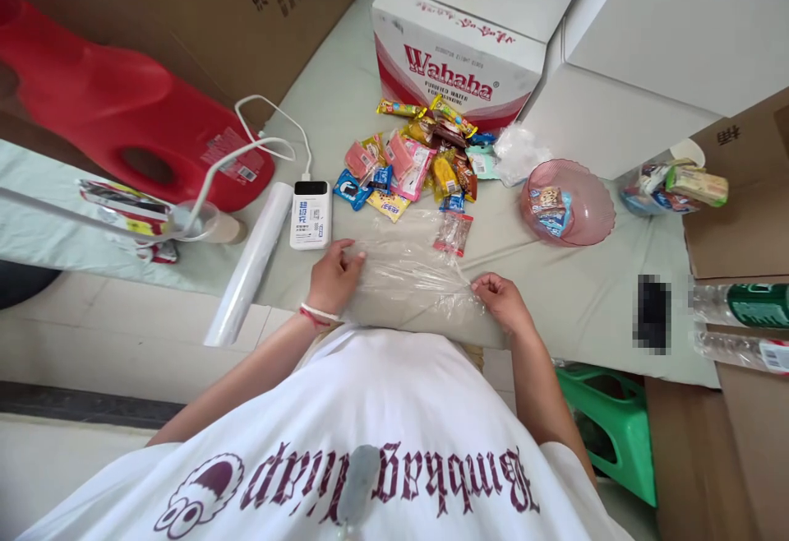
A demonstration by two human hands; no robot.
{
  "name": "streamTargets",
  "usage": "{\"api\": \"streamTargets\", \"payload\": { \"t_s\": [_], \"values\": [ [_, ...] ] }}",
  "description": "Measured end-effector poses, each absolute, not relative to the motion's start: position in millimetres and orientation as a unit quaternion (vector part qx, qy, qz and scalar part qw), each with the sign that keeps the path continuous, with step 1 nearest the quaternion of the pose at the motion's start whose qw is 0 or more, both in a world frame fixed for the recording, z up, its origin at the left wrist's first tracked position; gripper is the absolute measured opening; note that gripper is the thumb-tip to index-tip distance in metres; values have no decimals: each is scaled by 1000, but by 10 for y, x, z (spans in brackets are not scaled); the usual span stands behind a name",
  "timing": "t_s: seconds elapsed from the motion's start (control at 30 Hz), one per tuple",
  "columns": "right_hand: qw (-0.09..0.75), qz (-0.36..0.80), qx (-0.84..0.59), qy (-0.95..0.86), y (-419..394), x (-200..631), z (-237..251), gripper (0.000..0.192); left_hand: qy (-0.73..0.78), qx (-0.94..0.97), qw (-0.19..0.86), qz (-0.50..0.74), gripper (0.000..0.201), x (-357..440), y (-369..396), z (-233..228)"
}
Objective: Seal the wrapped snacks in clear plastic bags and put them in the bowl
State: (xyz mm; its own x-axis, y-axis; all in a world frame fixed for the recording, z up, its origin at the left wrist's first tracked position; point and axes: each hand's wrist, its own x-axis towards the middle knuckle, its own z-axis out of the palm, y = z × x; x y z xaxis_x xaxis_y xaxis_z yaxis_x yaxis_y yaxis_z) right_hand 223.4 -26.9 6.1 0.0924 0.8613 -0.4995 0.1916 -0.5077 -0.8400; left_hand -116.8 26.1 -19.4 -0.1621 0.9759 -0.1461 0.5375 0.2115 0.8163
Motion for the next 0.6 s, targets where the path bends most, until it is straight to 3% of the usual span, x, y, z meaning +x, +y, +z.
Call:
{"api": "streamTargets", "payload": {
  "t_s": [0.07, 0.17, 0.33, 0.47, 0.6],
  "values": [
    [275, 520, -679, -439, -362, 2243, 16, 48, 698, 623, 192, 296, 55, -1121, 107, -233],
    [234, 465, -686, -509, -421, 2278, 29, 46, 601, 748, 93, 267, 38, -1069, -32, -278],
    [210, 301, -750, -550, -178, 2111, 94, 43, 442, 872, 146, 155, 49, -1088, 75, -323],
    [158, 296, -739, -584, 39, 1771, 26, 26, 436, 872, 182, 127, 59, -1190, 171, -346],
    [296, 342, -739, -499, 49, 1835, -58, 27, 423, 877, 189, 126, 63, -1294, 168, -335]
  ]
}}
